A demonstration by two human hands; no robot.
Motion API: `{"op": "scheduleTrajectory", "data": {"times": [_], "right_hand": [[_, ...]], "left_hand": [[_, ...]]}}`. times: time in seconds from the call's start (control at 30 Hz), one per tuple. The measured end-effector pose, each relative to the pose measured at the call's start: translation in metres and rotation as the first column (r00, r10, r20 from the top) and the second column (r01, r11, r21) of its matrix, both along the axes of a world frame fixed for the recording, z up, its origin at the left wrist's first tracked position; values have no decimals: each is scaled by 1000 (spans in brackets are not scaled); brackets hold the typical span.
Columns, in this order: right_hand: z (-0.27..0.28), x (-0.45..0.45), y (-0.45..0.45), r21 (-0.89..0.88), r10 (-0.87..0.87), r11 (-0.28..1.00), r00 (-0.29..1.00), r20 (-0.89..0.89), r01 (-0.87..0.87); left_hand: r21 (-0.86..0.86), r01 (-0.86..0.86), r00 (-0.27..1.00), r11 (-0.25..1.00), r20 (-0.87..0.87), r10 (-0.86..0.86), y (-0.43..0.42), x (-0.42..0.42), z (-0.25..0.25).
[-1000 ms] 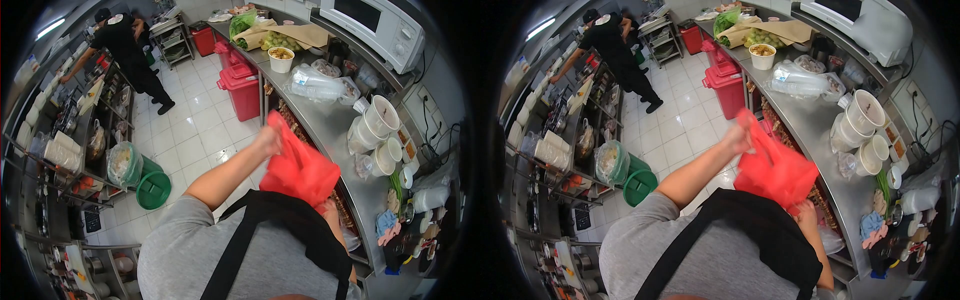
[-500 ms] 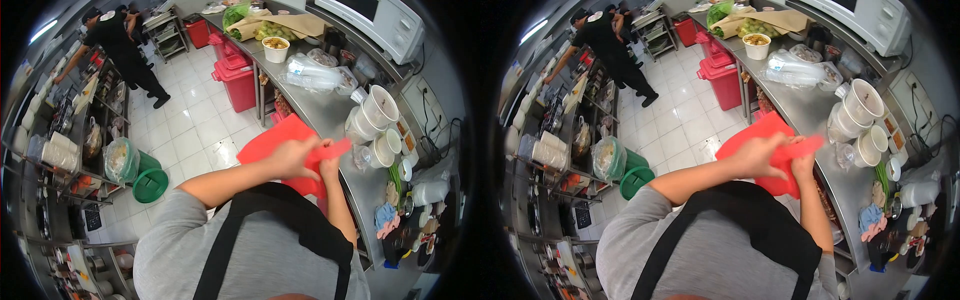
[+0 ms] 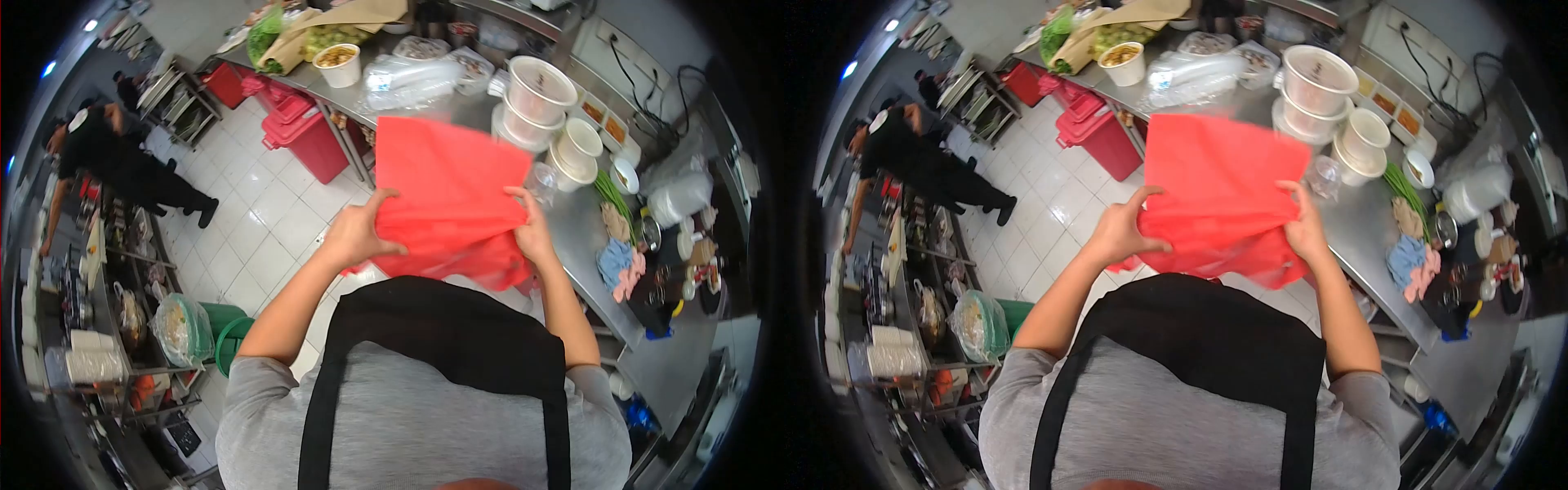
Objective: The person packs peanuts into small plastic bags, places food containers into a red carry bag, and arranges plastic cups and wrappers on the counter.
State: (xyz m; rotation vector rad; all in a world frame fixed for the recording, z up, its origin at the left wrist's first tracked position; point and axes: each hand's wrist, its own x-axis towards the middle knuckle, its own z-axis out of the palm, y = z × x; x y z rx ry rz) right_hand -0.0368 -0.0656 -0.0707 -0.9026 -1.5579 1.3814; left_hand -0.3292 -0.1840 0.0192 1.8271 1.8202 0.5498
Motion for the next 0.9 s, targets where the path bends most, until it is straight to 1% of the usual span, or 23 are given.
{"op": "scheduleTrajectory", "data": {"times": [0.03, 0.1, 0.13, 0.17, 0.2, 0.27, 0.3, 0.33, 0.37, 0.43, 0.47, 0.53, 0.57, 0.6, 0.63, 0.67, 0.7, 0.73, 0.77, 0.8, 0.83, 0.87, 0.9], "right_hand": [[7, 2, -17, -226, 125, 965, 991, -47, -132], [41, 6, -52, -586, 323, 707, 918, -230, -396], [52, 7, -58, -346, 367, 874, 930, 7, -342], [61, 8, -62, -61, 321, 947, 914, 248, -316], [64, 11, -67, 223, 196, 918, 865, 462, -328], [31, 42, -42, 252, -223, 966, 697, 681, 63], [17, 66, -26, 532, -501, 838, 553, 666, 118], [16, 83, -16, 574, -612, 781, 482, 627, 246], [26, 85, -20, 452, -561, 827, 532, 634, 334], [51, 92, -29, 175, -469, 866, 641, 607, 468], [46, 85, -35, -76, -301, 947, 944, 132, 313], [70, 60, -69, -275, -46, 962, 988, -149, 3], [93, 45, -87, -313, 117, 926, 948, -296, -212], [111, 33, -103, -189, 183, 957, 963, -197, -221], [107, 34, -103, -216, 231, 930, 930, -285, -297], [99, 35, -104, -234, 270, 898, 888, -373, -372], [94, 39, -104, -244, 304, 861, 835, -457, -447], [100, 50, -91, -83, 412, 885, 853, -321, -458], [97, 54, -90, 6, 123, 992, 991, 44, -123], [90, 58, -89, 205, -241, 963, 904, 354, 176], [72, 77, -75, 323, -429, 897, 771, 471, 302], [49, 102, -56, 449, -594, 803, 588, 549, 391], [32, 122, -45, 510, -692, 722, 468, 550, 468]], "left_hand": [[-54, -26, 967, 998, -253, 11, 7, 0, -2], [-116, -27, 954, 993, 292, 60, 24, -8, -25], [-146, -16, 840, 989, 534, 92, 36, -15, -42], [-176, 6, 667, 984, 734, 127, 46, -18, -52], [-210, 36, 444, 977, 879, 172, 53, -19, -63], [-270, 195, 79, 943, 962, 260, 40, 23, -38], [-283, 211, 42, 936, 959, 281, 33, 35, -53], [-281, 284, 97, 917, 960, 264, 22, 48, -36], [-202, 271, 409, 941, 909, 77, 24, 46, -37], [-35, 324, 848, 945, 454, -274, 30, 34, -36], [-65, 117, 992, 991, 63, -112, 36, 33, -33], [44, -66, 956, 997, -285, 76, 59, 15, -67], [63, -54, 957, 997, -282, 70, 72, 2, -88], [78, -41, 958, 996, -279, 61, 82, -11, -111], [93, -24, 960, 995, -277, 49, 91, -18, -127], [49, -29, 992, 998, 123, 23, 98, -17, -134], [1, -18, 863, 1000, 504, 16, 105, -15, -143], [-42, 8, 593, 999, 804, 29, 110, -12, -146], [-96, 83, 341, 992, 938, 62, 107, -1, -126], [-130, 171, 66, 977, 990, 121, 99, 7, -104], [-140, 265, -206, 954, 958, 198, 90, 16, -78], [-52, 357, -153, 933, 982, 113, 81, 21, -65], [-79, 437, -128, 896, 981, 149, 62, 36, -38]]}}
